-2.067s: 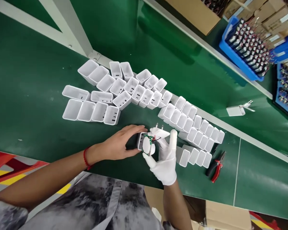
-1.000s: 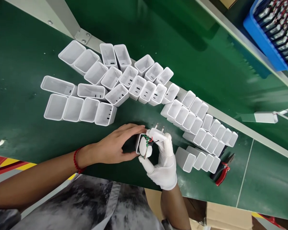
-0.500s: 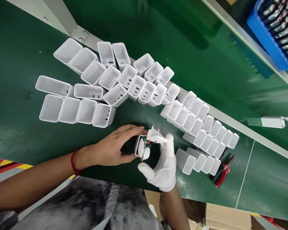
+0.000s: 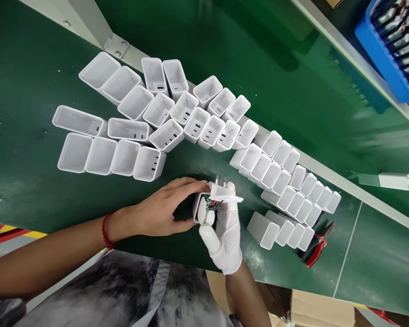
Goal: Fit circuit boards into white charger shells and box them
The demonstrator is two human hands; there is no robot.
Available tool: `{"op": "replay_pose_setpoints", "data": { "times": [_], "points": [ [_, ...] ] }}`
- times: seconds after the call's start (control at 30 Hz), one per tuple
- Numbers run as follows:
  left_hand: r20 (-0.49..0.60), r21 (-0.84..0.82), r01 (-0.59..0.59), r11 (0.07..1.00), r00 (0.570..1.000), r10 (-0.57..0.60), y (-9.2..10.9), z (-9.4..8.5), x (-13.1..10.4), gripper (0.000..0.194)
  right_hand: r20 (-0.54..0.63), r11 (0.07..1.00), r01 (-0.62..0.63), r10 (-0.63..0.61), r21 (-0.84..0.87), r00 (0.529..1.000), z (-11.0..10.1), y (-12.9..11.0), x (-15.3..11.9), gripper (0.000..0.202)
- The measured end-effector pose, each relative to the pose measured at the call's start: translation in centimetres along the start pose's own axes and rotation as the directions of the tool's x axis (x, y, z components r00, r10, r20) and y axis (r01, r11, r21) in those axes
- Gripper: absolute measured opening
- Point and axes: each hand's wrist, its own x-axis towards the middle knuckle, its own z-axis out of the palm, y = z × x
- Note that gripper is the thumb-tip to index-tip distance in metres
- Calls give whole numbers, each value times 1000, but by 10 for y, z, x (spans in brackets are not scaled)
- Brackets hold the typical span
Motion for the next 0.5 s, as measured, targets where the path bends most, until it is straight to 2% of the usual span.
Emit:
{"op": "replay_pose_setpoints", "data": {
  "times": [0.13, 0.3, 0.43, 0.5],
  "points": [
    [3, -9, 0, 1000, 1000, 0, 0, 0, 0, 75, 4, 999, -33, 32, 15, 999, 1, -1, 1, 71],
    [7, -20, -1, 1000, 1000, 1, 1, -1, 2, 75, 13, 999, -22, 22, -33, 1000, -3, 6, 3, 78],
    [10, -26, 0, 1000, 1000, 0, 2, -2, 3, 74, 30, 999, 0, 1, -36, 1000, -2, 8, 5, 69],
    [3, -22, -9, 1000, 1000, 9, 2, -1, 2, 73, 7, 996, 10, -10, -91, 1000, 1, 9, 6, 68]
  ]
}}
